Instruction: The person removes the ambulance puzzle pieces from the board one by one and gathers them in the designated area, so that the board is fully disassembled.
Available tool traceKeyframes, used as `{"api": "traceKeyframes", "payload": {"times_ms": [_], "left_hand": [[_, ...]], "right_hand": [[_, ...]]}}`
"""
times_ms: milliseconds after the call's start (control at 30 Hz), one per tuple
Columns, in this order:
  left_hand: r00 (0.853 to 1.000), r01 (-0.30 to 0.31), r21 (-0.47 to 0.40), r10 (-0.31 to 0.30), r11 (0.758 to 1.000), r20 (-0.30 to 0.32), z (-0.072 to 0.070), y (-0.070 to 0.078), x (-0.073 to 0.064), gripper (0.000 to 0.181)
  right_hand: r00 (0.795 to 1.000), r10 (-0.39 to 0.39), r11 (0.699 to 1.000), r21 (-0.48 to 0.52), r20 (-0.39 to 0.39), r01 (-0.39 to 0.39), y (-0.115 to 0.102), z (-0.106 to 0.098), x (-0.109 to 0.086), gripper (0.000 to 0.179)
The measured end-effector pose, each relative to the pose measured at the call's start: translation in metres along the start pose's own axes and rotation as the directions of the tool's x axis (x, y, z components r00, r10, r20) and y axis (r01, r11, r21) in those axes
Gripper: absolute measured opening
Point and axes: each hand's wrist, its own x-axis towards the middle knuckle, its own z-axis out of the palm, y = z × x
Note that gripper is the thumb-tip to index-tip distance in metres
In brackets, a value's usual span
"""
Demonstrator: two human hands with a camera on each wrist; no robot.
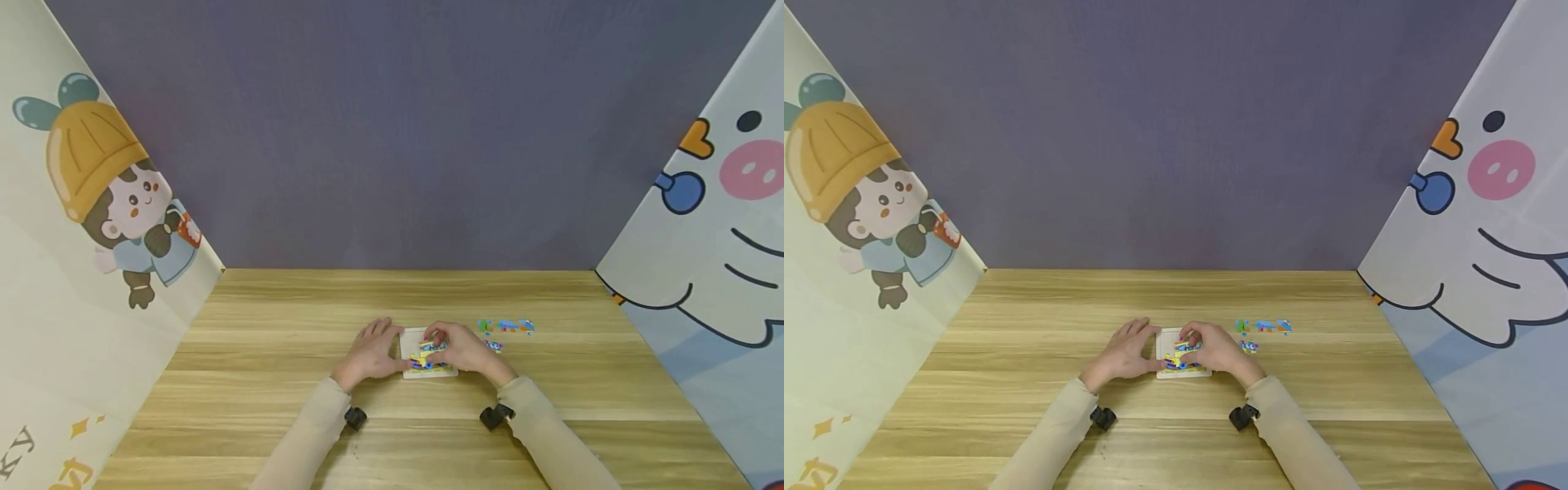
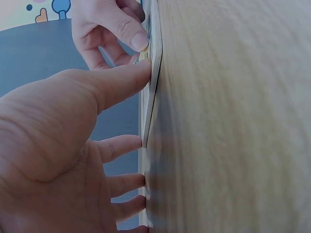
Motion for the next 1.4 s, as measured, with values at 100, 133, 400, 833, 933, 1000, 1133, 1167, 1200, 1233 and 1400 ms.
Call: {"api": "traceKeyframes", "payload": {"times_ms": [100, 133, 400, 833, 933, 1000, 1133, 1167, 1200, 1233, 1400], "left_hand": [[1.000, 0.002, 0.010, -0.002, 1.000, -0.001, -0.0003, 0.0007, 0.0000, 0.077], [1.000, 0.002, 0.014, -0.002, 1.000, -0.003, -0.0004, 0.0010, 0.0000, 0.078], [1.000, 0.005, 0.011, -0.005, 1.000, -0.002, -0.0006, 0.0009, 0.0003, 0.078], [1.000, 0.008, -0.005, -0.008, 1.000, -0.001, -0.0011, 0.0019, -0.0032, 0.077], [1.000, 0.007, -0.005, -0.007, 1.000, -0.001, -0.0011, 0.0017, -0.0032, 0.077], [1.000, 0.006, -0.004, -0.006, 1.000, -0.001, -0.0008, 0.0016, -0.0031, 0.077], [1.000, 0.003, -0.006, -0.003, 1.000, -0.002, -0.0002, 0.0012, -0.0028, 0.077], [1.000, 0.002, -0.005, -0.002, 1.000, -0.003, -0.0002, 0.0011, -0.0027, 0.077], [1.000, 0.001, -0.004, -0.001, 1.000, -0.004, -0.0001, 0.0011, -0.0026, 0.077], [1.000, 0.001, -0.003, -0.001, 1.000, -0.005, 0.0000, 0.0010, -0.0025, 0.077], [1.000, 0.003, 0.001, -0.003, 1.000, -0.007, 0.0003, 0.0008, -0.0020, 0.077]], "right_hand": [[1.000, -0.030, 1.000, -0.001, -0.002, 0.030, -0.0019, -0.0003, -0.0004, 0.034], [0.999, -0.041, 0.999, 0.002, 0.000, 0.041, -0.0023, -0.0004, -0.0006, 0.034], [0.999, -0.043, 0.999, 0.017, 0.003, 0.043, -0.0026, 0.0003, -0.0015, 0.037], [0.999, -0.053, 0.998, 0.022, -0.006, 0.053, -0.0013, -0.0012, -0.0058, 0.029], [0.998, -0.066, 0.998, 0.024, -0.003, 0.066, -0.0008, -0.0021, -0.0064, 0.028], [0.997, -0.072, 0.997, 0.028, 0.000, 0.072, -0.0001, -0.0027, -0.0065, 0.027], [0.996, -0.086, 0.995, 0.041, 0.006, 0.086, 0.0012, -0.0035, -0.0060, 0.025], [0.996, -0.092, 0.995, 0.041, 0.006, 0.092, 0.0018, -0.0037, -0.0057, 0.025], [0.995, -0.097, 0.994, 0.044, 0.007, 0.097, 0.0023, -0.0038, -0.0055, 0.024], [0.995, -0.102, 0.994, 0.045, 0.006, 0.101, 0.0029, -0.0039, -0.0053, 0.023], [0.993, -0.119, 0.992, 0.050, -0.007, 0.119, 0.0064, -0.0043, -0.0043, 0.016]]}}
